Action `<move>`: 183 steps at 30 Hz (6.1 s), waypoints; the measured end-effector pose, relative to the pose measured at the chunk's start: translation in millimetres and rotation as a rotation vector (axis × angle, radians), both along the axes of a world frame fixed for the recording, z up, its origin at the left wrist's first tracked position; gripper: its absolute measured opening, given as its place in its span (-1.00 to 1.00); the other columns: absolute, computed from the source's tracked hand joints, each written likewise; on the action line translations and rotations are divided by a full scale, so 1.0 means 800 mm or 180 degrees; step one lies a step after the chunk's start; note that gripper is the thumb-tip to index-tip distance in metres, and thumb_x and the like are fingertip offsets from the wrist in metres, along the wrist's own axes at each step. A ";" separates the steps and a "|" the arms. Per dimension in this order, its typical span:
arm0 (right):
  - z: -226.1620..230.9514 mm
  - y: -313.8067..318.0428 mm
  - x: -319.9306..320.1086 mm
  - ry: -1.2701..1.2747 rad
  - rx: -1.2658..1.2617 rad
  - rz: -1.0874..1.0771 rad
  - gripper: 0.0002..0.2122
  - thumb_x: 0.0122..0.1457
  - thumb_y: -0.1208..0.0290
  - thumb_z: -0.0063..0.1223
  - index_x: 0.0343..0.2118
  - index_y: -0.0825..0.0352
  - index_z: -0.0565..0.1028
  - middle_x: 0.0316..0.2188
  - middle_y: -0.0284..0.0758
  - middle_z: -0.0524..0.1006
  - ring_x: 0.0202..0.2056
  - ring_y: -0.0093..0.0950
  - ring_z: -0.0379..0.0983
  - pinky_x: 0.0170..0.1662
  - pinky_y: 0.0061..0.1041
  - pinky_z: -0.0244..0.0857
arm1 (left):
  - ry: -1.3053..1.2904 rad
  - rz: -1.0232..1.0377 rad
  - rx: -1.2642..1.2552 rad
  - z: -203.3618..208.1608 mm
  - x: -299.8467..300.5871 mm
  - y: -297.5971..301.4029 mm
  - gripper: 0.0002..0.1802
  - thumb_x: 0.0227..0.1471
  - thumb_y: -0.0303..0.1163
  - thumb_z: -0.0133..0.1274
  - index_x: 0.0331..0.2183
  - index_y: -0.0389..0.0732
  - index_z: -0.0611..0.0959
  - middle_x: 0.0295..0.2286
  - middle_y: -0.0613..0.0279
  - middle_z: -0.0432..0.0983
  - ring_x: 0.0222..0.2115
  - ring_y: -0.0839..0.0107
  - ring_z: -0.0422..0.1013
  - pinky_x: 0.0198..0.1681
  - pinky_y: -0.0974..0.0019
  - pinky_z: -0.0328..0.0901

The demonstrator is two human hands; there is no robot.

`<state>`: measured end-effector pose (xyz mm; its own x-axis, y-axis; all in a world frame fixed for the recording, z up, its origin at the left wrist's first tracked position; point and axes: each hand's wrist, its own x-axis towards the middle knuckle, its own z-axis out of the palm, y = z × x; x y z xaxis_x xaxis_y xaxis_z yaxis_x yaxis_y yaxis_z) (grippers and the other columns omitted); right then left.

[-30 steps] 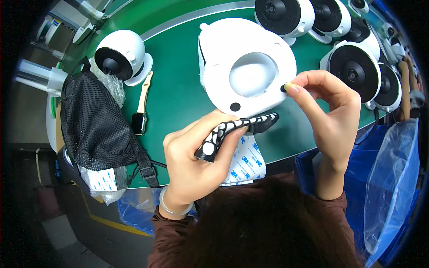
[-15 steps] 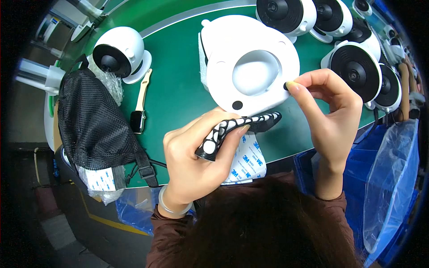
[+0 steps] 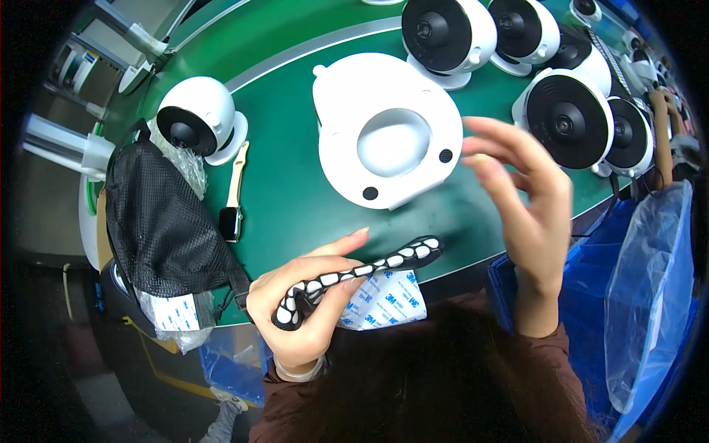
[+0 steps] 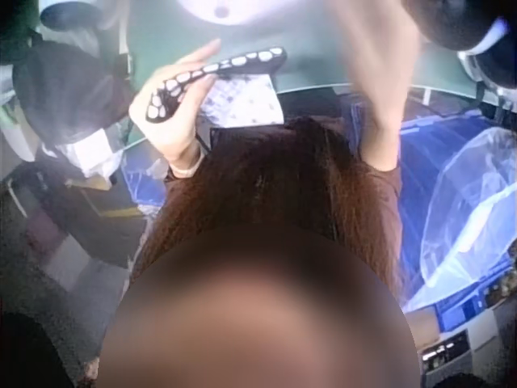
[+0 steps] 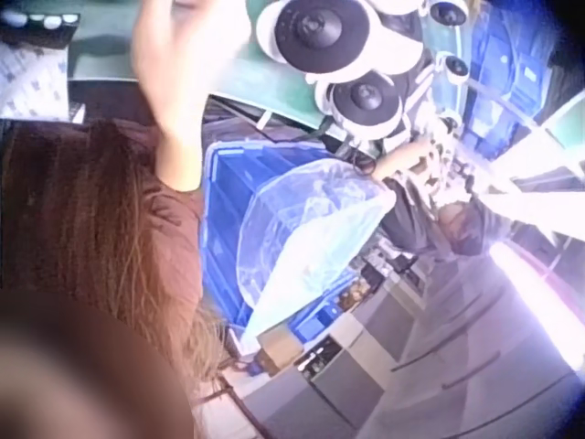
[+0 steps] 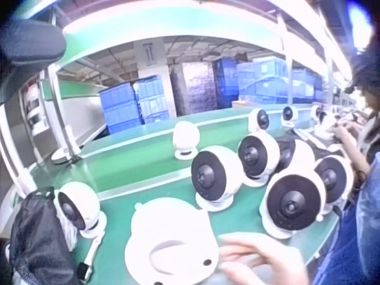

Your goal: Attaching small adhesive rubber pads to the bases of white security camera housings at an assembly line workstation.

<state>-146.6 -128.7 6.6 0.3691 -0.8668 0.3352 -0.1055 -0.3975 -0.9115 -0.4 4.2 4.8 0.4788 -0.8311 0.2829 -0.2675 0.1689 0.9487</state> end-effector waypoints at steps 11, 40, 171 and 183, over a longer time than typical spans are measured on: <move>-0.003 0.003 -0.006 0.0710 -0.1870 -0.0353 -0.78 -0.15 0.49 0.08 -0.36 0.35 0.44 -0.45 -0.24 0.46 -0.44 -0.35 0.38 -0.40 -0.50 0.26 | -0.0023 -0.0051 -0.0222 -0.006 -0.008 -0.011 -0.85 -0.32 -0.75 0.01 -0.52 -0.45 0.50 -0.51 -0.01 0.50 -0.47 0.42 0.44 -0.36 0.48 0.30; -0.014 0.034 0.005 0.0805 -0.3320 0.0203 -0.81 -0.28 0.44 -0.10 -0.56 0.41 0.43 -0.52 -0.29 0.45 -0.46 -0.42 0.42 -0.28 -0.43 0.30 | -0.0126 0.0349 -0.0048 -0.009 -0.014 -0.014 -0.89 -0.35 -0.68 0.12 -0.60 -0.40 0.53 -0.66 0.22 0.43 -0.65 0.59 0.33 -0.58 0.59 0.20; 0.042 -0.042 0.076 0.0757 -0.0985 0.1259 -0.85 -0.09 0.42 0.08 -0.55 0.39 0.38 -0.66 -0.48 0.36 -0.58 -0.77 0.24 -0.53 -0.80 0.09 | -0.0152 -0.0286 -0.0279 -0.009 0.022 -0.032 -0.45 -0.27 -0.63 0.09 -0.12 -0.44 0.36 -0.27 0.11 0.43 -0.38 0.62 0.34 -0.31 0.56 0.23; 0.136 -0.157 0.223 0.1553 -0.0984 0.1694 -0.83 -0.11 0.39 0.03 -0.49 0.41 0.50 -0.67 -0.37 0.43 -0.64 -0.69 0.30 -0.58 -0.74 0.16 | 0.0794 0.0185 -0.0083 -0.050 0.052 0.020 -0.82 -0.24 -0.62 0.10 -0.43 -0.33 0.55 -0.48 0.23 0.49 -0.47 0.58 0.37 -0.39 0.53 0.26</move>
